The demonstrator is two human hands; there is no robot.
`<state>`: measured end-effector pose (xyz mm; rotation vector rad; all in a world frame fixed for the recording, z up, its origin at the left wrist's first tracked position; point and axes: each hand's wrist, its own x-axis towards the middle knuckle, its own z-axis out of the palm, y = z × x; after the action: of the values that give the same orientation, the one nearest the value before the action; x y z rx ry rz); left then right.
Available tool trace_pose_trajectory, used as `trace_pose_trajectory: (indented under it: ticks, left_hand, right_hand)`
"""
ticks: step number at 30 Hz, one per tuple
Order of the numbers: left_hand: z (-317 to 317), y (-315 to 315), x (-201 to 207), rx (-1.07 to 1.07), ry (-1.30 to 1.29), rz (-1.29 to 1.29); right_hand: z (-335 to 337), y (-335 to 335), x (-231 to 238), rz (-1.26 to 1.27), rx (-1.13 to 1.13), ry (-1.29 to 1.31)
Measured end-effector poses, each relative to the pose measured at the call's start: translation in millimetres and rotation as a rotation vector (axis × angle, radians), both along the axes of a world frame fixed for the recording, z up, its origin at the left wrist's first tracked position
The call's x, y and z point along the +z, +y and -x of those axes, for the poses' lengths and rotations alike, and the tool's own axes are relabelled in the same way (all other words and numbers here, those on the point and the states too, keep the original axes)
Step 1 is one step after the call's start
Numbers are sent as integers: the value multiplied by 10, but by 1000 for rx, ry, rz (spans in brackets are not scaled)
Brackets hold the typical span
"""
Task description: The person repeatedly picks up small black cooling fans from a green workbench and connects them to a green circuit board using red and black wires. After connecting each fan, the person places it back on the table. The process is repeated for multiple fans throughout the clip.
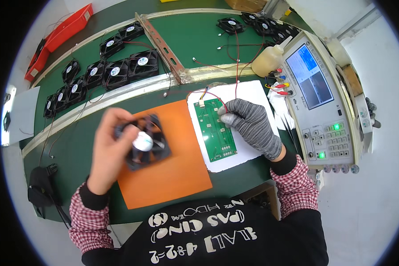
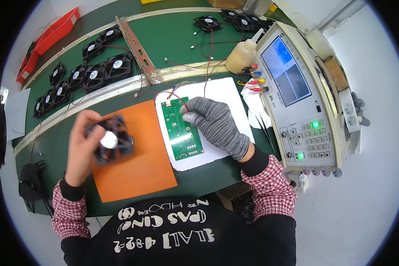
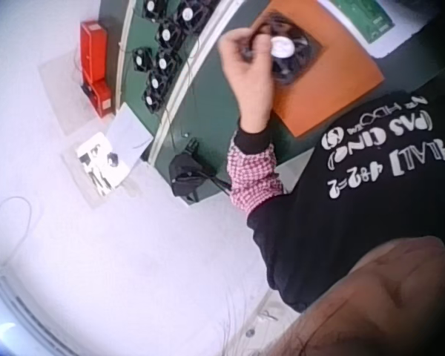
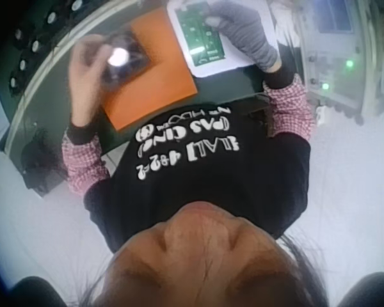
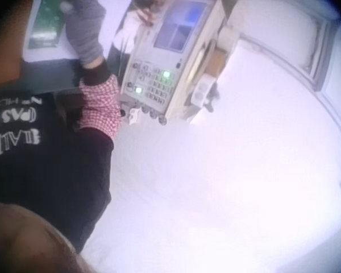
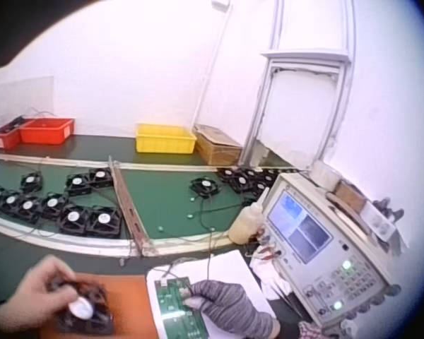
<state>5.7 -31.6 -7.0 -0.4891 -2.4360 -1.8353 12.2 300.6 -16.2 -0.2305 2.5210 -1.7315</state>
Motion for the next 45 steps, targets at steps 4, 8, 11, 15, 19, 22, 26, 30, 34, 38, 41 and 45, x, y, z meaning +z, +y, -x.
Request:
trace_pose_trajectory:
  ticks: [4, 8, 11, 15, 19, 22, 26, 30, 34, 38, 41, 45]
  left_hand:
    - [-35, 190, 10, -86, 207, 496]
    - [-135, 281, 50, -168, 395, 666]
    - [-233, 341, 64, -199, 409, 770]
    - [-380, 269, 363, -123, 1013, 767]
    - [-636, 78, 786, -516, 436, 83]
    - [-591, 86, 856, -309, 556, 207]
    - [-535, -71, 920, -608, 1, -497]
    - [-507, 133, 797, -445, 223, -464]
    - [474, 489, 831, -161, 967, 350]
    - [1476, 424, 88, 153, 738, 706]
    - [1818, 180, -75, 37, 330, 984]
    - [1085, 594, 285, -284, 811, 609]
  right_hand:
    - [41, 15, -194, -114, 47, 291]
    - [90, 16, -208, -203, 51, 327]
    - [117, 12, -169, -169, 89, 234]
    - [125, 19, -200, -150, 82, 252]
    - [114, 22, -255, -146, 70, 290]
    - [102, 77, -295, -99, 58, 285]
    - [126, 45, -225, -171, 92, 307]
    - [144, -14, -278, -343, 111, 474]
    - [95, 106, -346, -153, 41, 615]
    - [98, 14, -282, 7, -120, 488]
    - [119, 69, -297, 22, -176, 541]
    - [69, 25, -103, -245, -293, 764]
